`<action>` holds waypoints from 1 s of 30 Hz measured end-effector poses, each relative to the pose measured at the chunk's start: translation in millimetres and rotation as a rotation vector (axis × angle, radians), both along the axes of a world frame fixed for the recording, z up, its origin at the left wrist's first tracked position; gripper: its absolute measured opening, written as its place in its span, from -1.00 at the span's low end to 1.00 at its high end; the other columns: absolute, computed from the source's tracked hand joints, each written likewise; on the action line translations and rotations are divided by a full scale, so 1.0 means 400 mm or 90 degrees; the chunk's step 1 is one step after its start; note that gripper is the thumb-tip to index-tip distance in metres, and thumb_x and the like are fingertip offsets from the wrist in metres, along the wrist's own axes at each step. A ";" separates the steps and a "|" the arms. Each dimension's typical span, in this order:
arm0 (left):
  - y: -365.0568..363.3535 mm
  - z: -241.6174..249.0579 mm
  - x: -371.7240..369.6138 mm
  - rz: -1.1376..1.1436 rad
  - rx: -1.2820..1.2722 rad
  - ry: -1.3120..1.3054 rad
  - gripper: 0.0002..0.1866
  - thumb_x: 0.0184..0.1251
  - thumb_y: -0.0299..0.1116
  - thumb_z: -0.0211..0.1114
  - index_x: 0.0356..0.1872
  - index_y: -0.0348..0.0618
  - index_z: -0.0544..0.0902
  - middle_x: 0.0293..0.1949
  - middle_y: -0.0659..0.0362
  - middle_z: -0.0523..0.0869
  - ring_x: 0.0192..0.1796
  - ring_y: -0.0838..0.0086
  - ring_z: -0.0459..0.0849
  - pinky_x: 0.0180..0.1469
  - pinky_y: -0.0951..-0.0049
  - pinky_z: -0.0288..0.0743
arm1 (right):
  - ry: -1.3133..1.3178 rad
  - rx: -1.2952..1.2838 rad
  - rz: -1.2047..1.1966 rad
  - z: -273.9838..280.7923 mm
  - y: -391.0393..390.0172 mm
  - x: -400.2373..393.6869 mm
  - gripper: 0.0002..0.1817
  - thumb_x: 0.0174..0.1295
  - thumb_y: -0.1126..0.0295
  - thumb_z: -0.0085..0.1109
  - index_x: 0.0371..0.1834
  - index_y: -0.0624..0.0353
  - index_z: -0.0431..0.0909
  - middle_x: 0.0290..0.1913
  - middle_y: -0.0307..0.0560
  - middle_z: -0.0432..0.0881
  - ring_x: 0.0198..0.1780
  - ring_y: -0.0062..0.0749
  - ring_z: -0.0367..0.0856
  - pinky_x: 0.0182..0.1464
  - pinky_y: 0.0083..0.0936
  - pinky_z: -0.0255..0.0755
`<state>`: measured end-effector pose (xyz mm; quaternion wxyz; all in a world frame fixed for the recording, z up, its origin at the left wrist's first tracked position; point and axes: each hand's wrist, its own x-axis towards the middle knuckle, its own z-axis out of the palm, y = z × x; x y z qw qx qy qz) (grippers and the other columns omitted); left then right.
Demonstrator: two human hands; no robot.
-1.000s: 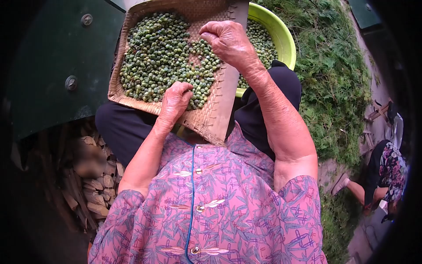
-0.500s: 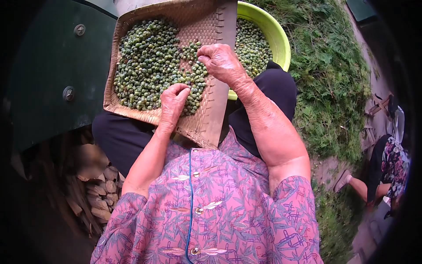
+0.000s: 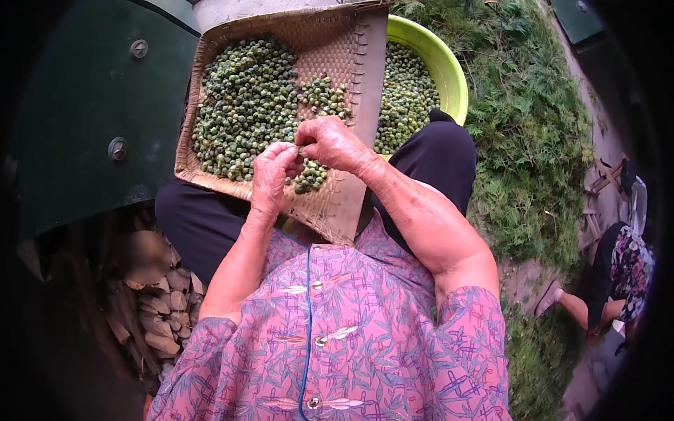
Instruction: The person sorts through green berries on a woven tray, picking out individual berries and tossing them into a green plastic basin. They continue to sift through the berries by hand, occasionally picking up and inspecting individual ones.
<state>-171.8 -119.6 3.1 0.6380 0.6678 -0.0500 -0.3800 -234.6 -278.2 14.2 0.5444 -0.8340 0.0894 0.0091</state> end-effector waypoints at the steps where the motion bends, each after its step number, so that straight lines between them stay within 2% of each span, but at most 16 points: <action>1: 0.007 -0.003 0.007 0.002 -0.001 0.000 -0.86 0.26 -0.36 0.23 -0.28 -0.22 0.61 -0.45 0.27 0.65 -0.43 0.63 0.60 -0.35 0.62 0.50 | 0.000 -0.001 0.002 -0.009 -0.001 0.000 -0.77 -0.10 0.47 0.30 -0.30 0.20 0.62 -0.41 0.02 0.65 -0.34 -0.23 0.64 -0.25 -0.36 0.50; 3: 0.027 0.003 0.017 -0.070 0.064 -0.156 -0.87 0.25 -0.38 0.22 -0.34 -0.24 0.61 -0.48 0.27 0.62 -0.45 0.65 0.56 -0.36 0.62 0.48 | -0.098 -0.110 -0.005 -0.031 0.006 0.000 -0.84 -0.04 0.52 0.22 -0.33 0.19 0.63 -0.39 0.04 0.65 -0.29 -0.13 0.65 -0.20 -0.33 0.52; 7: 0.086 0.066 0.026 -0.229 0.190 -0.171 -0.89 0.19 -0.42 0.25 -0.40 -0.27 0.63 -0.51 0.29 0.61 -0.46 0.68 0.52 -0.38 0.63 0.44 | -0.105 -0.143 -0.017 -0.032 0.006 0.001 -0.76 -0.01 0.59 0.14 -0.25 0.17 0.65 -0.25 0.06 0.65 -0.12 -0.09 0.62 -0.05 -0.31 0.49; 8: 0.106 0.101 0.023 -0.294 0.263 -0.222 -0.92 0.12 -0.45 0.29 -0.43 -0.25 0.65 -0.56 0.26 0.62 -0.48 0.64 0.54 -0.38 0.58 0.44 | -0.105 -0.142 -0.015 -0.034 0.005 0.002 -0.76 -0.01 0.59 0.14 -0.25 0.17 0.65 -0.25 0.06 0.65 -0.12 -0.09 0.62 -0.05 -0.31 0.49; 9: 0.132 0.107 0.017 -0.293 0.265 -0.221 -0.92 0.12 -0.45 0.29 -0.43 -0.25 0.65 -0.56 0.26 0.62 -0.48 0.64 0.54 -0.38 0.58 0.44 | -0.093 -0.128 -0.035 -0.037 0.004 0.002 -0.75 -0.01 0.59 0.14 -0.23 0.17 0.65 -0.24 0.06 0.65 -0.12 -0.10 0.62 -0.03 -0.31 0.49; 11: 0.180 0.117 0.005 -0.376 0.314 -0.431 -0.93 0.03 -0.46 0.31 -0.44 -0.22 0.65 -0.60 0.17 0.63 -0.48 0.48 0.60 -0.35 0.48 0.47 | -0.081 -0.115 -0.055 -0.038 -0.006 0.003 -0.74 0.00 0.58 0.14 -0.21 0.17 0.65 -0.24 0.06 0.65 -0.12 -0.10 0.62 -0.01 -0.32 0.48; 12: 0.199 0.118 0.001 -0.374 0.315 -0.430 -0.93 0.03 -0.46 0.31 -0.44 -0.22 0.65 -0.60 0.17 0.63 -0.48 0.48 0.60 -0.35 0.48 0.47 | -0.102 -0.128 -0.068 -0.033 -0.015 0.006 -0.74 0.01 0.56 0.15 -0.19 0.17 0.64 -0.23 0.06 0.65 -0.12 -0.10 0.62 -0.01 -0.33 0.48; 13: 0.218 0.116 -0.002 -0.411 0.364 -0.488 -0.93 0.04 -0.47 0.29 -0.43 -0.19 0.66 -0.55 0.14 0.65 -0.43 0.37 0.62 -0.31 0.41 0.49 | -0.124 -0.142 -0.081 -0.031 -0.023 0.009 -0.74 0.02 0.54 0.15 -0.18 0.18 0.64 -0.23 0.06 0.65 -0.12 -0.11 0.62 0.00 -0.33 0.48; 14: 0.234 0.114 -0.004 -0.447 0.412 -0.545 -0.92 0.04 -0.47 0.26 -0.42 -0.17 0.67 -0.50 0.10 0.67 -0.38 0.26 0.64 -0.27 0.34 0.50 | -0.127 -0.147 -0.099 -0.033 -0.030 0.011 -0.76 0.05 0.53 0.18 -0.17 0.20 0.62 -0.24 0.01 0.65 -0.20 -0.21 0.65 -0.11 -0.41 0.51; 15: 0.244 0.114 -0.005 -0.484 0.460 -0.603 -0.90 0.05 -0.48 0.23 -0.41 -0.14 0.68 -0.45 0.06 0.69 -0.33 0.15 0.66 -0.23 0.27 0.52 | -0.134 -0.178 -0.102 -0.013 -0.038 0.010 -0.77 0.07 0.51 0.19 -0.16 0.21 0.62 -0.23 0.01 0.65 -0.18 -0.24 0.65 -0.11 -0.43 0.49; 19: 0.248 0.125 -0.004 -0.538 0.446 -0.623 -0.87 0.10 -0.48 0.19 -0.35 -0.10 0.68 -0.38 0.06 0.69 -0.23 0.12 0.64 -0.19 0.20 0.49 | -0.105 -0.120 -0.162 0.013 -0.055 0.010 -0.76 0.14 0.47 0.19 -0.12 0.24 0.62 -0.24 -0.06 0.66 -0.18 -0.40 0.63 -0.10 -0.50 0.47; 23: 0.211 0.147 0.023 -0.536 0.468 -0.558 -0.84 0.07 -0.52 0.17 -0.33 -0.17 0.66 -0.36 0.02 0.69 -0.22 0.11 0.65 -0.20 0.18 0.49 | -0.098 -0.077 -0.182 0.022 -0.070 0.007 -0.77 0.16 0.46 0.18 -0.11 0.25 0.62 -0.23 -0.08 0.67 -0.18 -0.45 0.63 -0.09 -0.53 0.47; 25: 0.202 0.102 0.064 -0.336 0.281 -0.508 -0.77 0.16 -0.56 0.13 -0.16 -0.24 0.64 -0.30 0.08 0.69 -0.22 0.33 0.67 -0.13 0.42 0.51 | -0.109 -0.064 -0.189 0.024 -0.073 0.009 -0.77 0.17 0.45 0.18 -0.11 0.25 0.62 -0.22 -0.09 0.67 -0.18 -0.46 0.63 -0.09 -0.54 0.47; 26: 0.187 0.087 0.091 -0.306 0.288 -0.505 -0.72 0.17 -0.59 0.12 -0.07 -0.29 0.61 -0.24 0.09 0.68 -0.18 0.43 0.65 -0.08 0.52 0.49 | -0.101 -0.070 -0.189 0.027 -0.075 0.008 -0.77 0.17 0.45 0.18 -0.11 0.25 0.62 -0.21 -0.09 0.66 -0.18 -0.45 0.63 -0.09 -0.54 0.47; 27: 0.176 0.048 0.120 -0.259 0.241 -0.499 -0.70 0.19 -0.58 0.11 -0.03 -0.29 0.59 -0.21 0.10 0.69 -0.16 0.42 0.65 -0.06 0.49 0.50 | -0.093 -0.078 -0.189 0.030 -0.079 0.006 -0.77 0.18 0.45 0.18 -0.11 0.25 0.62 -0.20 -0.09 0.66 -0.17 -0.44 0.63 -0.08 -0.53 0.47; 30: 0.091 0.027 0.167 -0.147 0.164 -0.265 -0.51 0.17 -0.57 0.10 0.20 -0.36 0.41 0.05 -0.03 0.59 0.09 0.33 0.57 0.13 0.46 0.42 | -0.123 -0.080 -0.195 0.027 -0.082 0.003 -0.77 0.17 0.47 0.17 -0.11 0.26 0.61 -0.23 -0.08 0.65 -0.18 -0.43 0.63 -0.10 -0.53 0.47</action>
